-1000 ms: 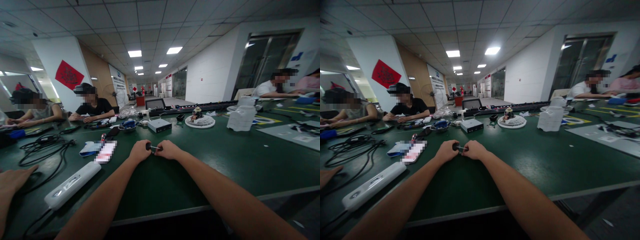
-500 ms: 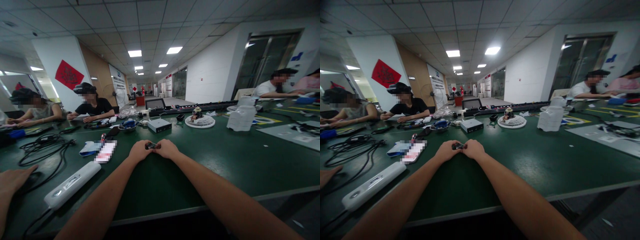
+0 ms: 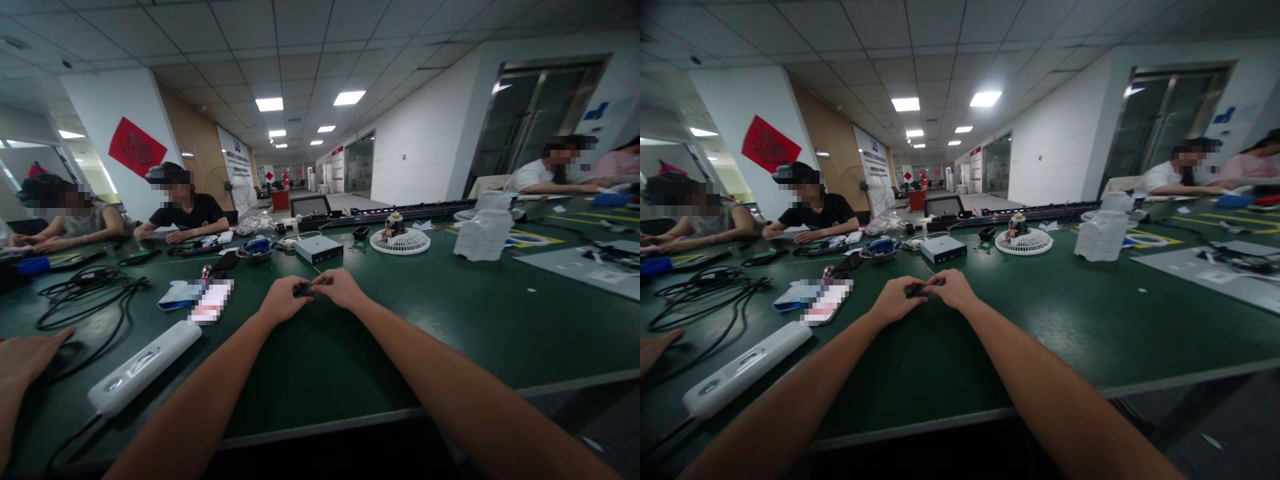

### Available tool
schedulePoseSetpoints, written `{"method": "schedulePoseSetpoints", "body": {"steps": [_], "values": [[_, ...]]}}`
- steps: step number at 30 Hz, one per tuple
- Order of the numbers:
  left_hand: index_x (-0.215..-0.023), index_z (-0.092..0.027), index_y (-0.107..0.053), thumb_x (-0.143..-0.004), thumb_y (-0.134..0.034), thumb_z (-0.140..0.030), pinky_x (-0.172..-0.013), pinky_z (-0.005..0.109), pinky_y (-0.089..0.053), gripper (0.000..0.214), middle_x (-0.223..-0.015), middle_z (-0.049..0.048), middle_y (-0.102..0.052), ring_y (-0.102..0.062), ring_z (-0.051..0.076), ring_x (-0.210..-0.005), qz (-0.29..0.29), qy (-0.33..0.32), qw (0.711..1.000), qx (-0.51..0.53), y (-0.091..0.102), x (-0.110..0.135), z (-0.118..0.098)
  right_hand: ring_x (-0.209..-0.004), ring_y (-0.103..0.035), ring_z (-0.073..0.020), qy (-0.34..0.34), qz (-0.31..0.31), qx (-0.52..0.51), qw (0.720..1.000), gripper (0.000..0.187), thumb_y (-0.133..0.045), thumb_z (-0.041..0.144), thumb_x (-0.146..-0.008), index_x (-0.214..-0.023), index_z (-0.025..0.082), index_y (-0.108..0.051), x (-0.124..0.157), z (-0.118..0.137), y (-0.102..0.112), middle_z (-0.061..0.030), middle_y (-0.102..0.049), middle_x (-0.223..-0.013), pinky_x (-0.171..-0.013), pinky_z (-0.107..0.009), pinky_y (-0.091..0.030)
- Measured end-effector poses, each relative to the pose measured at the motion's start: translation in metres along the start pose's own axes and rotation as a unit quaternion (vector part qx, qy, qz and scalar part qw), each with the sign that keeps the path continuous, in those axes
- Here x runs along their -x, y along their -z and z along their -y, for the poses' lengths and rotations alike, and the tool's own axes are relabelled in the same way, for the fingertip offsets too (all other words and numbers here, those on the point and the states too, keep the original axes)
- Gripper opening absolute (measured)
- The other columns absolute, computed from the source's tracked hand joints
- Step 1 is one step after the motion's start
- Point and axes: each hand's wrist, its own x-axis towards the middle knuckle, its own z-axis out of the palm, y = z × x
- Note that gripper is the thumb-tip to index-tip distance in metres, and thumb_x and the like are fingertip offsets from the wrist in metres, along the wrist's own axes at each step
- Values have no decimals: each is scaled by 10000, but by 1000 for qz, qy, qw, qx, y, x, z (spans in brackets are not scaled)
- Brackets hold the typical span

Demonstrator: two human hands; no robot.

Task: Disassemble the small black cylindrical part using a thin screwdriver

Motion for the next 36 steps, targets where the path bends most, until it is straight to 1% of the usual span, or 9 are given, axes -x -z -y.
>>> {"method": "schedulePoseSetpoints", "body": {"steps": [4,6,11,13,16,17,21,27,36], "values": [[-1033,-199,-700,-729,-745,-235,-825,318,-516,310,-988,43,-721,-662,206,-907,-1,-18,1000,24,2,1,-5,-606,-541,-111,-9,-24,8,1000,210,-789,331,-647,-782,176,-747,1,1,1,9,-689,-702,-553,-219,-371],[-1009,-198,-701,-720,-741,-193,-848,320,-515,293,-986,38,-724,-662,203,-920,-5,-20,999,36,2,1,-5,-607,-537,-111,-9,-17,1,1000,242,-804,346,-624,-780,172,-743,1,1,2,8,-690,-706,-551,-219,-367],[-986,-200,-707,-706,-745,-179,-847,321,-520,284,-971,29,-732,-667,201,-910,7,-13,999,45,3,1,-5,-578,-535,-105,-2,31,-24,999,195,-778,323,-661,-783,172,-759,1,-1,3,14,-674,-653,-552,-213,-378],[-994,-206,-709,-698,-763,-208,-831,318,-523,301,-971,29,-733,-669,203,-902,-1,-5,999,36,3,0,-6,-579,-539,-106,12,14,-9,1000,177,-759,319,-683,-793,181,-761,1,0,4,11,-674,-653,-551,-214,-379],[-1003,-197,-708,-695,-773,-250,-782,310,-530,320,-939,38,-735,-674,206,-858,-31,19,999,21,2,0,-7,-582,-541,-110,30,-41,35,998,160,-727,327,-711,-762,178,-752,4,6,5,-3,-672,-657,-556,-219,-385],[-1001,-193,-707,-699,-768,-255,-769,307,-531,314,-928,41,-735,-675,205,-844,-37,24,999,18,1,0,-7,-577,-540,-110,31,-48,42,997,165,-717,331,-716,-757,174,-750,5,8,5,-7,-671,-657,-553,-220,-387],[-995,-198,-707,-715,-745,-262,-758,301,-529,290,-925,38,-735,-677,203,-838,-35,13,999,17,0,0,-6,-562,-540,-111,38,-39,46,997,173,-693,328,-715,-763,172,-750,7,12,4,-10,-667,-649,-542,-221,-386],[-998,-197,-708,-712,-736,-240,-767,308,-536,291,-930,42,-739,-683,210,-847,-35,17,999,17,0,-1,-7,-547,-526,-111,10,-32,16,999,191,-675,330,-695,-747,160,-747,5,10,3,-12,-666,-630,-524,-221,-372],[-1001,-183,-701,-690,-771,-215,-799,321,-537,321,-943,47,-738,-685,213,-870,-33,2,999,31,-1,-1,-4,-528,-486,-96,32,-17,-11,999,124,-682,255,-684,-725,151,-735,4,5,1,9,-627,-588,-514,-217,-350]]}}
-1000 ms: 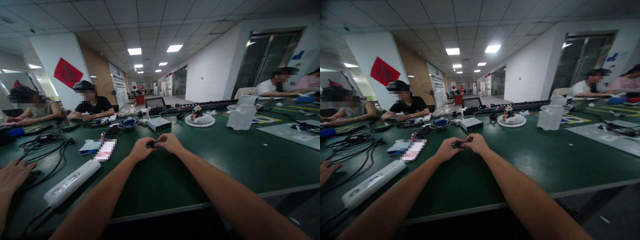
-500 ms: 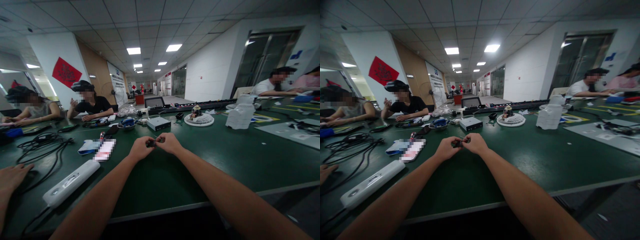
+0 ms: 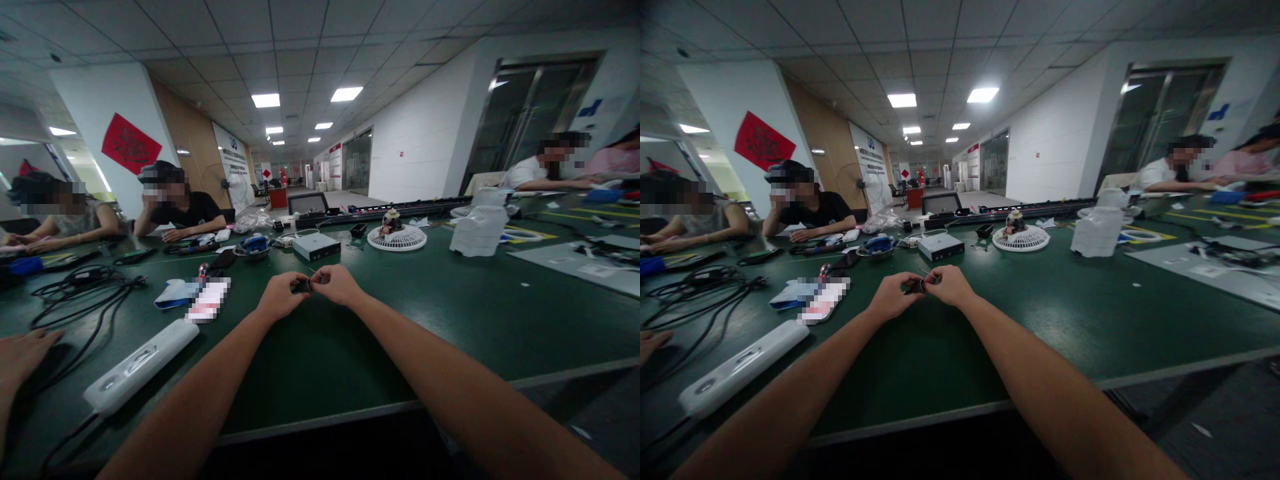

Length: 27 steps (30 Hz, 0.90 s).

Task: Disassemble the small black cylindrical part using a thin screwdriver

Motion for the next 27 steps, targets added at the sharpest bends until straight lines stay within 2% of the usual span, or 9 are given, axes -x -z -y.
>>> {"method": "schedulePoseSetpoints", "body": {"steps": [4,10,13,16,20,23,27], "values": [[-1000,-185,-697,-698,-762,-180,-807,318,-529,309,-954,42,-733,-679,204,-875,-10,-28,1000,5,-1,-1,2,-531,-488,-98,-18,11,-31,999,140,-713,276,-661,-720,152,-693,-1,-2,-1,18,-618,-605,-513,-220,-357],[-993,-184,-693,-713,-746,-177,-825,316,-519,285,-966,44,-725,-672,201,-892,-8,-49,999,12,-1,-1,-1,-632,-551,-120,-32,22,-64,997,256,-739,325,-649,-807,160,-625,-3,-10,-5,0,-646,-764,-558,-224,-403],[-1005,-196,-694,-722,-739,-187,-803,311,-521,287,-967,41,-727,-671,202,-883,-3,-26,1000,0,-2,-1,0,-702,-580,-135,-43,19,-45,998,228,-685,330,-730,-873,158,-635,-5,-12,-6,-21,-661,-827,-613,-237,-432],[-984,-198,-702,-703,-755,-200,-791,324,-519,286,-962,52,-729,-667,220,-877,-18,23,999,-41,-2,-2,3,-730,-593,-138,-39,-4,2,999,124,-605,245,-804,-875,156,-652,-6,-12,-1,-35,-681,-840,-658,-247,-440],[-971,-197,-701,-682,-773,-215,-768,328,-517,299,-951,56,-730,-666,226,-849,-38,81,993,-74,-1,-2,7,-727,-610,-146,-11,-5,74,997,120,-615,175,-782,-858,176,-708,-5,-10,8,-31,-711,-825,-672,-254,-443],[-970,-197,-698,-682,-772,-227,-748,320,-514,300,-948,54,-728,-664,220,-837,-36,85,993,-74,0,-2,8,-733,-631,-154,2,29,92,995,160,-638,195,-773,-887,214,-750,-4,-8,13,-21,-734,-849,-679,-258,-458],[-969,-197,-700,-688,-760,-227,-752,316,-509,290,-947,49,-720,-655,211,-842,-28,54,996,-69,-1,-1,6,-754,-655,-172,13,53,124,991,181,-633,215,-778,-882,235,-779,-3,-5,14,-23,-751,-841,-699,-266,-474]]}}
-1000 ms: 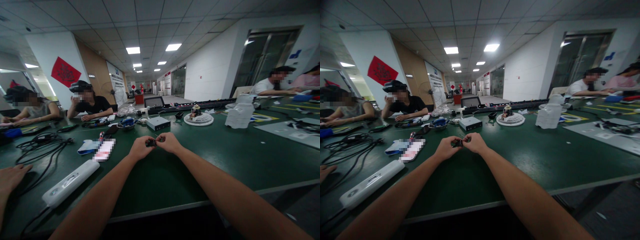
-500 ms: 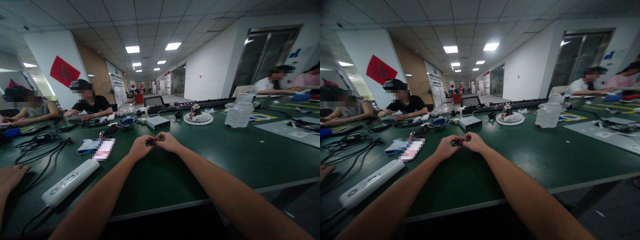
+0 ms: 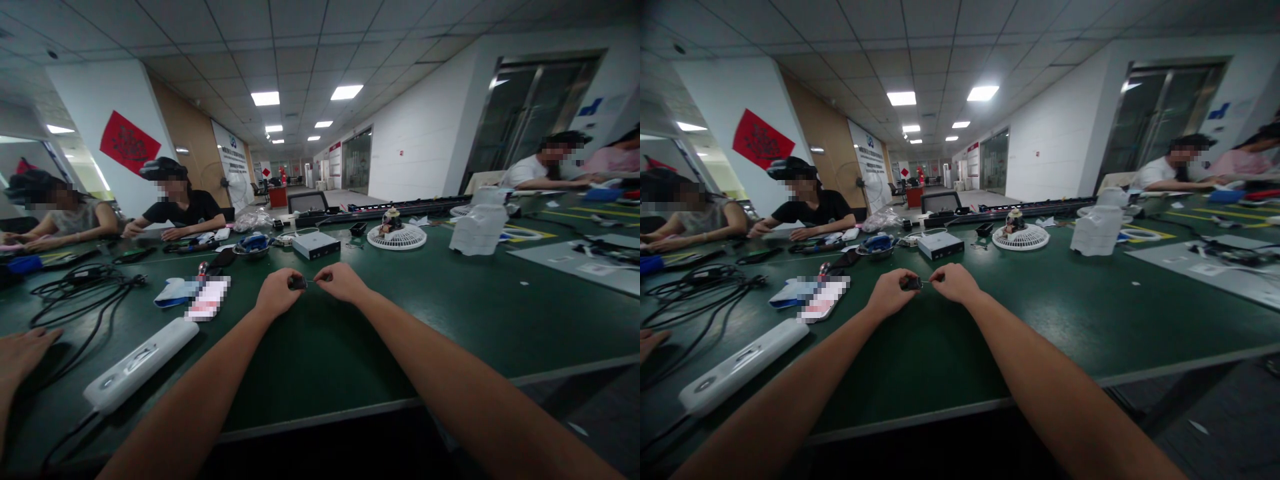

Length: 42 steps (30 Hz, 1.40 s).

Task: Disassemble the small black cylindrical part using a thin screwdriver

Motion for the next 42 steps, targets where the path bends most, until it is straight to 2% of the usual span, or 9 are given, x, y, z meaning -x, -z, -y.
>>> {"method": "schedulePoseSetpoints", "body": {"steps": [4,8,11,20,26,31,35,38,42], "values": [[-948,-202,-714,-681,-744,-180,-756,312,-507,269,-932,44,-716,-653,208,-844,17,-21,1000,-9,0,0,-1,-748,-661,-180,5,8,28,1000,198,-627,205,-757,-869,235,-788,0,2,-1,-25,-753,-824,-681,-262,-477],[-955,-197,-710,-683,-729,-153,-789,312,-506,276,-953,45,-708,-650,207,-883,14,-45,999,0,1,0,1,-731,-664,-156,16,40,-32,999,202,-631,172,-736,-860,212,-786,0,2,-3,-12,-752,-791,-685,-230,-479],[-958,-198,-707,-687,-713,-136,-808,306,-507,278,-962,42,-700,-648,200,-897,17,-57,998,7,1,1,1,-739,-665,-152,1,30,-48,998,197,-630,188,-749,-873,205,-781,0,2,-4,-16,-752,-807,-686,-226,-479],[-958,-203,-701,-708,-714,-189,-778,307,-510,250,-973,56,-705,-652,217,-884,1,-19,1000,-24,0,0,0,-748,-642,-174,-59,9,17,998,130,-671,274,-743,-830,215,-747,0,1,-3,-36,-723,-821,-623,-243,-442],[-986,-202,-694,-710,-733,-224,-753,312,-512,280,-991,66,-711,-657,231,-885,5,3,999,-32,-1,0,5,-737,-638,-206,-65,26,66,995,329,-715,507,-722,-932,257,-754,-1,-2,-10,-58,-706,-812,-627,-280,-444],[-1063,-182,-690,-703,-737,-209,-787,327,-510,364,-1030,82,-709,-653,244,-908,10,5,999,-40,-1,0,3,-735,-655,-215,-64,37,64,995,220,-758,432,-693,-803,241,-759,-2,3,-15,-62,-723,-791,-615,-279,-450],[-1035,-178,-705,-707,-733,-217,-775,324,-507,332,-1002,79,-704,-649,236,-881,20,-4,999,-43,0,-1,0,-733,-664,-188,-57,1,-9,998,135,-697,291,-746,-843,211,-746,-2,2,-13,-47,-733,-793,-637,-260,-472],[-986,-180,-717,-707,-734,-211,-767,321,-506,281,-973,70,-696,-645,228,-864,25,-18,999,-39,1,0,-2,-744,-665,-155,-60,-20,-105,992,179,-679,182,-737,-912,175,-715,-4,-3,-14,-39,-734,-820,-666,-232,-483],[-988,-195,-712,-703,-744,-215,-751,308,-504,288,-961,56,-693,-644,218,-856,27,-28,999,-25,0,0,-2,-693,-634,-129,-48,-31,-160,985,163,-659,207,-783,-933,163,-704,-6,-5,-15,-31,-726,-824,-638,-229,-471]]}}
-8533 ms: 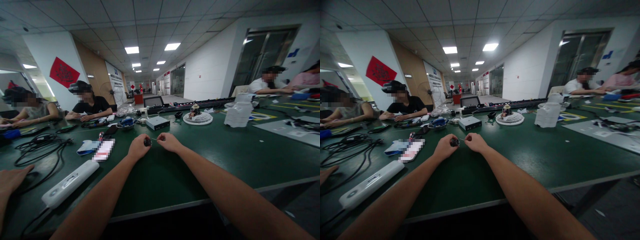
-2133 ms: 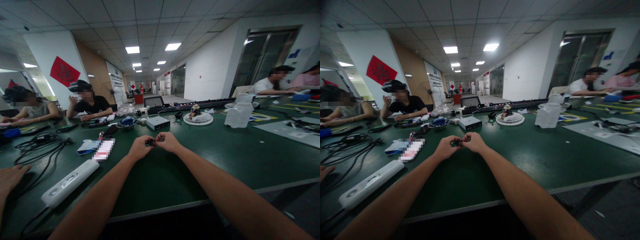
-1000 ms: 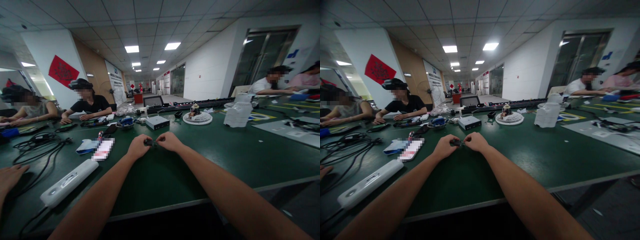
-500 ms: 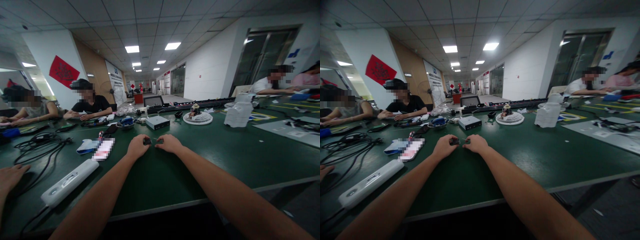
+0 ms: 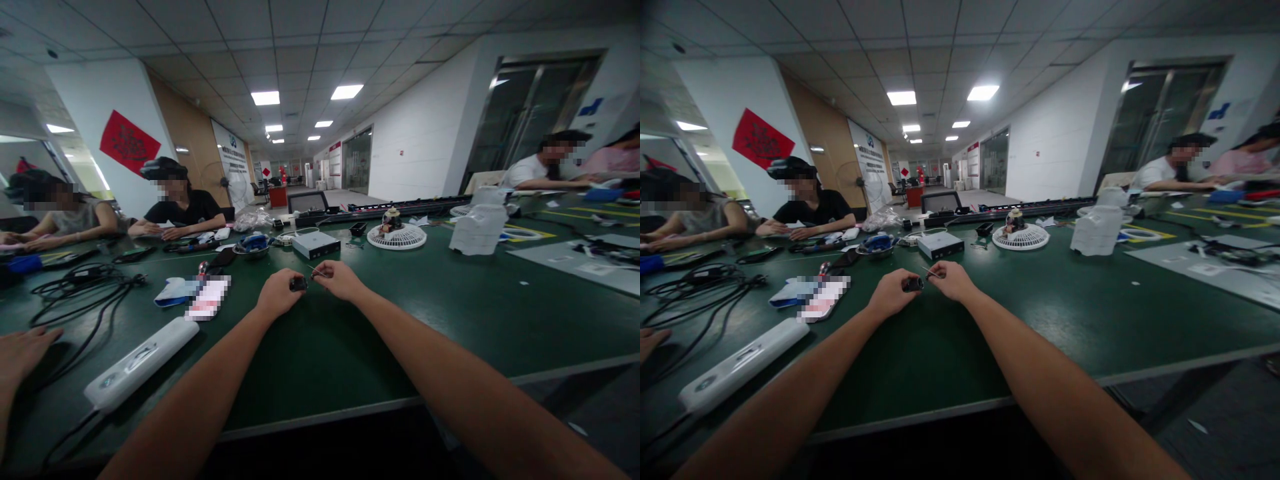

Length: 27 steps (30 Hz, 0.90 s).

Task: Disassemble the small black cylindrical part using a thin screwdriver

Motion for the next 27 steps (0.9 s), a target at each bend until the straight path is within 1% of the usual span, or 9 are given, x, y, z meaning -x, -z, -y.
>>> {"method": "schedulePoseSetpoints", "body": {"steps": [4,6,12,14,18,20,24,27], "values": [[-1011,-197,-698,-704,-752,-225,-754,299,-499,313,-960,47,-688,-639,207,-860,0,-29,999,22,-1,0,1,-668,-578,-133,27,6,53,998,175,-681,230,-771,-925,191,-756,2,6,2,-15,-711,-776,-627,-244,-432],[-1022,-198,-693,-708,-754,-228,-755,298,-498,321,-958,44,-687,-636,200,-857,4,-44,998,38,-1,0,1,-656,-558,-129,31,11,56,998,179,-678,222,-770,-925,197,-765,3,9,3,-6,-704,-749,-623,-241,-416],[-1013,-200,-690,-710,-764,-223,-771,308,-498,313,-949,44,-681,-628,190,-851,21,-66,996,56,0,0,-2,-606,-515,-112,7,-3,48,999,118,-744,237,-691,-789,173,-756,5,11,4,16,-666,-666,-580,-226,-378],[-1009,-198,-687,-711,-765,-222,-768,308,-500,309,-951,44,-679,-627,189,-850,23,-68,996,60,0,1,-2,-603,-511,-111,6,6,45,999,102,-738,247,-697,-766,174,-751,5,11,3,21,-651,-642,-571,-224,-369],[-993,-191,-688,-709,-771,-219,-750,305,-501,297,-929,45,-678,-627,189,-837,25,-80,994,64,2,1,-3,-612,-520,-109,11,18,35,999,89,-738,238,-688,-748,172,-732,6,11,2,22,-655,-661,-571,-223,-367],[-992,-193,-688,-707,-768,-202,-763,308,-503,296,-935,45,-681,-631,191,-850,24,-87,993,72,3,1,-4,-620,-529,-112,8,11,36,999,111,-752,250,-672,-734,168,-713,6,10,1,22,-653,-669,-575,-224,-373],[-988,-199,-689,-710,-750,-167,-829,328,-503,286,-981,51,-689,-637,203,-920,20,-92,991,91,5,1,-7,-624,-546,-119,-6,0,35,999,208,-773,334,-654,-716,159,-681,5,6,0,18,-639,-665,-559,-226,-380],[-991,-205,-692,-714,-736,-141,-844,327,-503,288,-985,46,-693,-640,200,-927,5,-94,990,102,5,1,-7,-612,-554,-111,-26,21,-13,999,222,-755,347,-683,-763,155,-678,3,1,-3,14,-645,-685,-531,-211,-389]]}}
